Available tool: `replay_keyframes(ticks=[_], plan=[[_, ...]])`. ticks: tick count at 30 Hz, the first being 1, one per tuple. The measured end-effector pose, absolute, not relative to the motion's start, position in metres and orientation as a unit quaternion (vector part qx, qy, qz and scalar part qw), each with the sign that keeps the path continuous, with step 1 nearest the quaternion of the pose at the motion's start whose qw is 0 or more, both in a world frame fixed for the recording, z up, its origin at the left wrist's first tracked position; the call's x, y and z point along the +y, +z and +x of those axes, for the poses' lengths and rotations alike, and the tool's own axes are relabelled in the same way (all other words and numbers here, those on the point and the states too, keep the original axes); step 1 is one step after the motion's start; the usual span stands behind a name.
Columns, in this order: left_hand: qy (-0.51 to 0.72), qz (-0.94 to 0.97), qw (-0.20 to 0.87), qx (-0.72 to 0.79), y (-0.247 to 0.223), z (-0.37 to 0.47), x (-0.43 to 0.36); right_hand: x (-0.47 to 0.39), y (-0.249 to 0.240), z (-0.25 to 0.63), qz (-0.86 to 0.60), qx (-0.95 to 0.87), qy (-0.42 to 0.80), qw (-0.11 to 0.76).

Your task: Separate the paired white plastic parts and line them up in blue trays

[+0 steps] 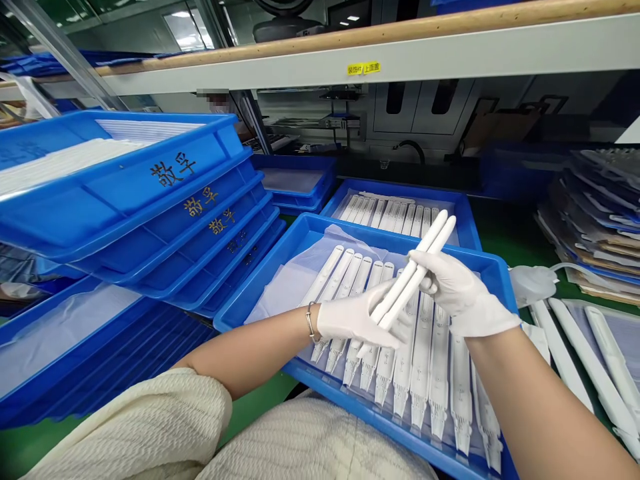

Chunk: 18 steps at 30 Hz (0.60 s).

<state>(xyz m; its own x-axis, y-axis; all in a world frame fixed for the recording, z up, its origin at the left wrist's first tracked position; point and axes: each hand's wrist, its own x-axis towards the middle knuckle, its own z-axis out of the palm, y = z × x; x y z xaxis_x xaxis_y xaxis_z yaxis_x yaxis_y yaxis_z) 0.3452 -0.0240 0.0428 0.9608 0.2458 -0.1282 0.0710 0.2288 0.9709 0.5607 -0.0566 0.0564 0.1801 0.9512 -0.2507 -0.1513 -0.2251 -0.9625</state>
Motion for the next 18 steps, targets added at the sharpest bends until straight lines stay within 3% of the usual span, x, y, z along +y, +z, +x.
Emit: replay_keyframes(ticks=[5, 11, 18], plan=[[-0.06, 0.489, 0.867, 0.07, 0.03, 0.35, -0.021, -0.058, 0.063, 0.571, -0.543, -0.296, 0.585, 0.525], [-0.002, 0.461, 0.879, 0.121, 0.029, 0.349, -0.026, -0.059, 0.062, 0.56, -0.563, -0.335, 0.543, 0.525], [0.049, 0.563, 0.806, 0.174, 0.028, 0.349, -0.018, -0.069, 0.065, 0.513, -0.564, -0.533, 0.496, 0.391]])
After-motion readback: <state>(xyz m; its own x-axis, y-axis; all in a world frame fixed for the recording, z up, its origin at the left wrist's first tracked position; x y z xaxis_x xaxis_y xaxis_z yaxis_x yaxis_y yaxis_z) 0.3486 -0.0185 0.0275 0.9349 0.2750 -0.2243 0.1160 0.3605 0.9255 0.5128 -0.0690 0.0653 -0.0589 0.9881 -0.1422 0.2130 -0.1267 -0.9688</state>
